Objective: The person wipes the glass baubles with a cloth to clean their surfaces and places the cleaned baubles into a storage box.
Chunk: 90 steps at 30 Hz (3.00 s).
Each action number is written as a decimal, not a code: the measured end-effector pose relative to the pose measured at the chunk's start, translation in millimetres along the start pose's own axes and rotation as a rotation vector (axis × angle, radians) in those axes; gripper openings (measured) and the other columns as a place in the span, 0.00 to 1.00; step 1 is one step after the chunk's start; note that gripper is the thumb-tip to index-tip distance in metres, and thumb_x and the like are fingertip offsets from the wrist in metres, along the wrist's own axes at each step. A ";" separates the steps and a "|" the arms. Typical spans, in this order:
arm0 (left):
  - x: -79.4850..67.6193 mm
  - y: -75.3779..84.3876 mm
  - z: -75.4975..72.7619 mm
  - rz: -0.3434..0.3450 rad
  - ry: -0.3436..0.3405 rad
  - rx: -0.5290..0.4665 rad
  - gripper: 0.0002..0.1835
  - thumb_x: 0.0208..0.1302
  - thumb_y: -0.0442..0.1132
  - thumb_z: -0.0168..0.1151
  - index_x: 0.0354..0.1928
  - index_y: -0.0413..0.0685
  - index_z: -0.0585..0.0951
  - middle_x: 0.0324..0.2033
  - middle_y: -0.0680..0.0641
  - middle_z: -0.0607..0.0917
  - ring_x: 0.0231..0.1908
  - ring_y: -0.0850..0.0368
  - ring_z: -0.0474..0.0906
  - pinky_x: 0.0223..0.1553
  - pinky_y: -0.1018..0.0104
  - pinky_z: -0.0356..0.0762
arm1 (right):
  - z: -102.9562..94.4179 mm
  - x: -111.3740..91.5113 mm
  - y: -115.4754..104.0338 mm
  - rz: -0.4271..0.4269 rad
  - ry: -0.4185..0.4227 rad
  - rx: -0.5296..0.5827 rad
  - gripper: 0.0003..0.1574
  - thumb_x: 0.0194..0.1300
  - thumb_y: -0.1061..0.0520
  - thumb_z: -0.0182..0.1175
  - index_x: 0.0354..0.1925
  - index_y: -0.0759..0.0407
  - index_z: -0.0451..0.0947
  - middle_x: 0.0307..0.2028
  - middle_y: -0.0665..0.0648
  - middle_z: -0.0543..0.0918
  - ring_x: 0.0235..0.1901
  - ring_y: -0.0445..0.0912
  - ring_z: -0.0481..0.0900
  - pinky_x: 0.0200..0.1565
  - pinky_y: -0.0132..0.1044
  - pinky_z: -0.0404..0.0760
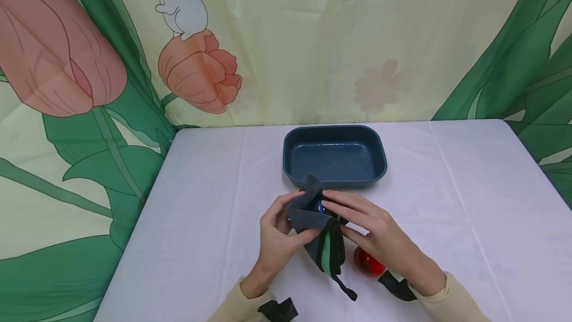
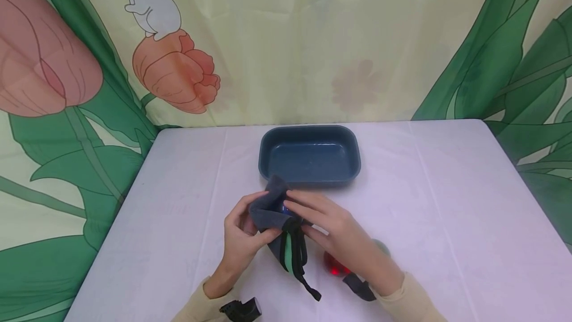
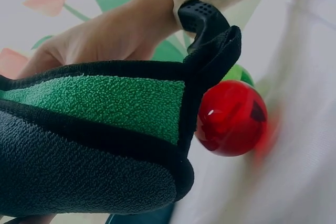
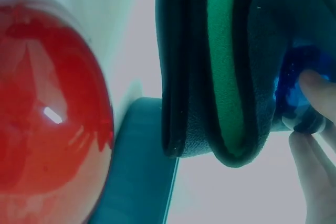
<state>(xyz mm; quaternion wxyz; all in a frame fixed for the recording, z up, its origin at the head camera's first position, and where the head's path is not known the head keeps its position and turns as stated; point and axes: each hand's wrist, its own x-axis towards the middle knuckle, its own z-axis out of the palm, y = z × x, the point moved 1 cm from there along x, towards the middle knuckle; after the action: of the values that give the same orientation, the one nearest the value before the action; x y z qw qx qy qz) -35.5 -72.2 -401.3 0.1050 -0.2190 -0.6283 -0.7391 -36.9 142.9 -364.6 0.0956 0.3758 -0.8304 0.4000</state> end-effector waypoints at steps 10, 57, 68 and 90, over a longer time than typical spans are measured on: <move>-1.0 -0.4 0.3 -0.021 -0.007 0.009 0.31 0.54 0.25 0.71 0.62 0.35 0.73 0.56 0.32 0.78 0.53 0.54 0.81 0.50 0.62 0.83 | 2.0 1.1 -1.6 0.106 0.077 0.019 0.47 0.46 0.70 0.77 0.65 0.56 0.74 0.58 0.55 0.82 0.54 0.47 0.83 0.54 0.22 0.75; -0.3 3.1 -21.2 0.087 0.047 0.033 0.27 0.57 0.22 0.67 0.59 0.29 0.73 0.52 0.45 0.80 0.49 0.57 0.78 0.50 0.67 0.82 | 5.3 11.4 -5.7 -0.025 0.146 0.036 0.41 0.68 0.37 0.56 0.67 0.64 0.70 0.63 0.61 0.76 0.61 0.49 0.77 0.57 0.25 0.73; -7.1 -0.2 -29.2 0.049 0.078 0.045 0.26 0.57 0.21 0.66 0.59 0.30 0.73 0.52 0.46 0.80 0.49 0.56 0.78 0.52 0.66 0.81 | -3.7 22.9 -6.5 -0.066 0.171 0.007 0.41 0.69 0.37 0.55 0.66 0.65 0.71 0.61 0.62 0.76 0.60 0.52 0.78 0.59 0.26 0.72; -18.9 -5.4 -40.7 -0.015 0.098 0.016 0.28 0.55 0.19 0.66 0.59 0.29 0.72 0.51 0.47 0.81 0.51 0.56 0.79 0.54 0.68 0.79 | -13.0 48.1 17.6 -0.017 0.160 -0.164 0.47 0.48 0.63 0.78 0.66 0.64 0.72 0.61 0.59 0.78 0.58 0.52 0.79 0.57 0.30 0.74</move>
<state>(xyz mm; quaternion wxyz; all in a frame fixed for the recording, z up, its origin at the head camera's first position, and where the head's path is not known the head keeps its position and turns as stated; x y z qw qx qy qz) -29.0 -113.1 -419.3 0.1320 -0.1771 -0.6300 -0.7445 -84.7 133.1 -344.3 0.1952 0.3405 -0.8469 0.3588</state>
